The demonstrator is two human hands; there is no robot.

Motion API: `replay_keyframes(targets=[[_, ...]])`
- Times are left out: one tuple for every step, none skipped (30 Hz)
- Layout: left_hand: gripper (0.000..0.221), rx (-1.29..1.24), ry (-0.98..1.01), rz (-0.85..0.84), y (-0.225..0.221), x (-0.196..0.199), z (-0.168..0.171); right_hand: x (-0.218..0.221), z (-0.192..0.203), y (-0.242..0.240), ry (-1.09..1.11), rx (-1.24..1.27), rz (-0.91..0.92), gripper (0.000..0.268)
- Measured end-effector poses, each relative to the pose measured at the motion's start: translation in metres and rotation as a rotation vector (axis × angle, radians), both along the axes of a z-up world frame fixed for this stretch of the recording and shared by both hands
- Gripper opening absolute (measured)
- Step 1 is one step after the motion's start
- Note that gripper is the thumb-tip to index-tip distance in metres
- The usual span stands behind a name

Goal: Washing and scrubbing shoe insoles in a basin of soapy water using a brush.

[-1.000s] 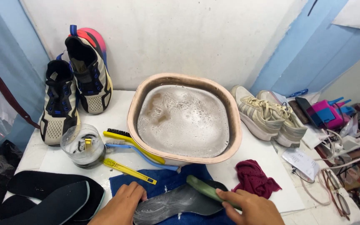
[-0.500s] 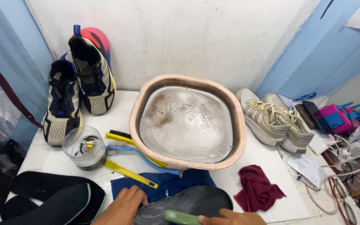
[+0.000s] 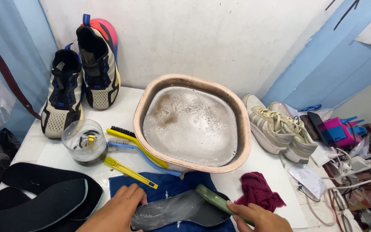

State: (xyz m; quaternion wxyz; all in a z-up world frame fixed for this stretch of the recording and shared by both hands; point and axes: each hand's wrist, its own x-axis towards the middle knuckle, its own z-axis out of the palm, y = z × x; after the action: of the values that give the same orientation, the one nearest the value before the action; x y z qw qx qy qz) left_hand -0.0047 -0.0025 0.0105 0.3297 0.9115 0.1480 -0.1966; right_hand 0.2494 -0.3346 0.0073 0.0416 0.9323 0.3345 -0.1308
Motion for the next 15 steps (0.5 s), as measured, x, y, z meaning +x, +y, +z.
replay_keyframes(targets=[[0.061, 0.004, 0.002, -0.007, 0.000, -0.001, -0.006, -0.012, -0.006, 0.008, 0.002, 0.004, -0.007, 0.046], [0.059, 0.013, -0.024, -0.004, -0.001, -0.002, -0.012, -0.024, -0.012, 0.015, -0.039, 0.072, 0.110, 0.045], [0.058, 0.029, -0.048, -0.010, 0.001, -0.003, -0.016, -0.037, -0.018, 0.024, -0.082, 0.147, 0.217, 0.044], [0.058, 0.040, -0.046, -0.026, 0.000, -0.001, -0.014, -0.040, -0.014, 0.024, -0.082, 0.158, 0.201, 0.044], [0.058, 0.040, -0.016, -0.016, 0.000, 0.000, -0.011, -0.045, -0.009, 0.024, -0.082, 0.280, 0.343, 0.041], [0.059, 0.040, 0.013, -0.006, 0.000, 0.000, -0.009, -0.049, -0.005, 0.024, -0.087, 0.402, 0.484, 0.039], [0.059, 0.056, -0.002, -0.015, 0.001, 0.002, -0.013, -0.043, 0.004, 0.018, -0.106, 0.413, 0.477, 0.039], [0.050, 0.031, 0.045, 0.025, 0.002, 0.004, -0.017, -0.037, 0.014, 0.013, 0.025, 0.162, 0.219, 0.040], [0.046, 0.001, 0.081, 0.074, 0.003, 0.009, -0.023, -0.026, 0.026, 0.008, 0.148, -0.090, -0.034, 0.041], [0.046, 0.010, 0.056, 0.074, 0.000, 0.010, -0.060, -0.015, 0.035, 0.007, 0.124, -0.080, -0.035, 0.041], [0.020, 0.252, -0.263, 0.259, -0.006, 0.014, -0.101, 0.001, 0.047, 0.006, 0.120, -0.101, -0.030, 0.043], [0.024, 0.493, -0.580, 0.450, -0.011, 0.022, -0.142, 0.017, 0.058, 0.007, 0.116, -0.123, -0.026, 0.044], [0.024, 0.487, -0.581, 0.471, -0.003, 0.025, -0.116, 0.026, 0.065, 0.005, 0.107, -0.134, -0.010, 0.044], [0.014, 0.299, -0.243, 0.309, 0.005, 0.029, -0.092, 0.037, 0.071, 0.003, 0.138, -0.178, -0.006, 0.047], [0.017, 0.106, 0.108, 0.124, 0.016, 0.026, -0.068, 0.040, 0.070, 0.000, 0.192, -0.219, -0.012, 0.049]])
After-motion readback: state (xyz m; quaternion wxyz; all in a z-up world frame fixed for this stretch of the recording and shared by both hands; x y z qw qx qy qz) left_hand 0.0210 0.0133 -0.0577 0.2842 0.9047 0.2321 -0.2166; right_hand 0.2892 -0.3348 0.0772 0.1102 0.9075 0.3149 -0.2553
